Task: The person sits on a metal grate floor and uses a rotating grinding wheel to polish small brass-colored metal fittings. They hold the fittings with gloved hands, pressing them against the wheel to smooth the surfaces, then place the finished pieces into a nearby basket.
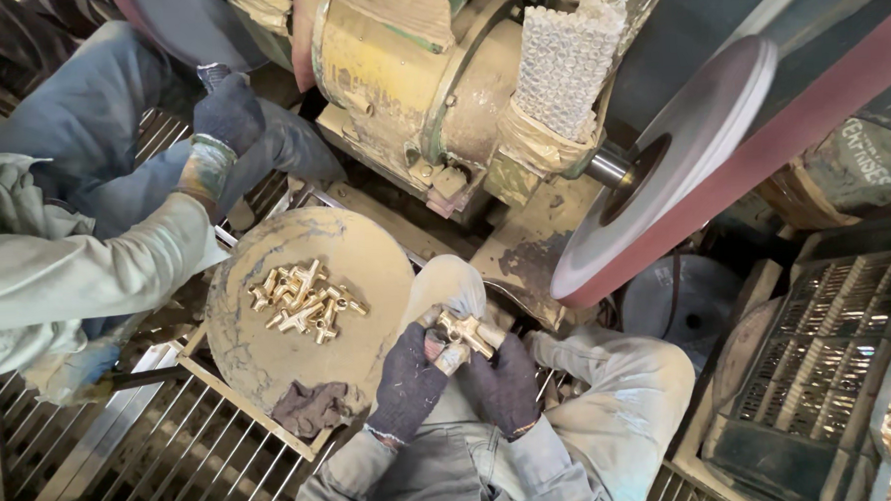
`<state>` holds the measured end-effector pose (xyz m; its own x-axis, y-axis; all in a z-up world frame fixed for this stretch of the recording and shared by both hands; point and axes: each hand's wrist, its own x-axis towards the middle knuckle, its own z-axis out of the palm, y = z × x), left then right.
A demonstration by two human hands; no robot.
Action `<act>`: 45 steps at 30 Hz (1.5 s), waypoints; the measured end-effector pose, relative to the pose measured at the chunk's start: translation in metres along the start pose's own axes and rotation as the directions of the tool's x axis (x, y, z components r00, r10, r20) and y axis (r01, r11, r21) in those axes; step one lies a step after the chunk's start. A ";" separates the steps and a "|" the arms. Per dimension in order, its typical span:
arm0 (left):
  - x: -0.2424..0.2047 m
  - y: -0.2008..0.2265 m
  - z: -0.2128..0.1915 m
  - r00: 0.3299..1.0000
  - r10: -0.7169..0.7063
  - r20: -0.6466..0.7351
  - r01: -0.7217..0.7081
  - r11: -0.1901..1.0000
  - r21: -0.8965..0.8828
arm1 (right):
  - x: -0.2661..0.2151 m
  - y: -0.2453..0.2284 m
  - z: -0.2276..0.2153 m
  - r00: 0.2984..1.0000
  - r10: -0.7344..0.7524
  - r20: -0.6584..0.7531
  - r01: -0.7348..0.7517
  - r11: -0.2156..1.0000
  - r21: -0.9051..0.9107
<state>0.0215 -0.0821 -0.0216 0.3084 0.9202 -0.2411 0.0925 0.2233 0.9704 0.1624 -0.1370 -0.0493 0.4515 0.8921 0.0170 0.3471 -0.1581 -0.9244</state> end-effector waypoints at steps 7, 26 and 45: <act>-0.010 0.004 0.004 0.977 0.181 -0.110 -0.152 0.961 0.231 | -0.001 -0.001 0.001 0.997 -0.054 -0.053 0.053 0.998 -0.025; -0.013 0.005 0.003 0.966 0.258 0.006 -0.240 0.906 -0.349 | -0.016 -0.026 -0.023 0.543 -0.838 0.053 0.614 0.354 -0.706; -0.011 0.010 -0.004 0.986 0.152 0.065 -0.118 0.923 -0.365 | -0.011 -0.034 -0.015 0.629 -0.753 -0.192 0.621 0.636 -0.458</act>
<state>0.0150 -0.0886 -0.0096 0.3796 0.9206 -0.0913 -0.2970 0.2148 0.9304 0.1581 -0.1474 -0.0126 0.1808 0.5988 0.7802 0.8777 0.2597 -0.4027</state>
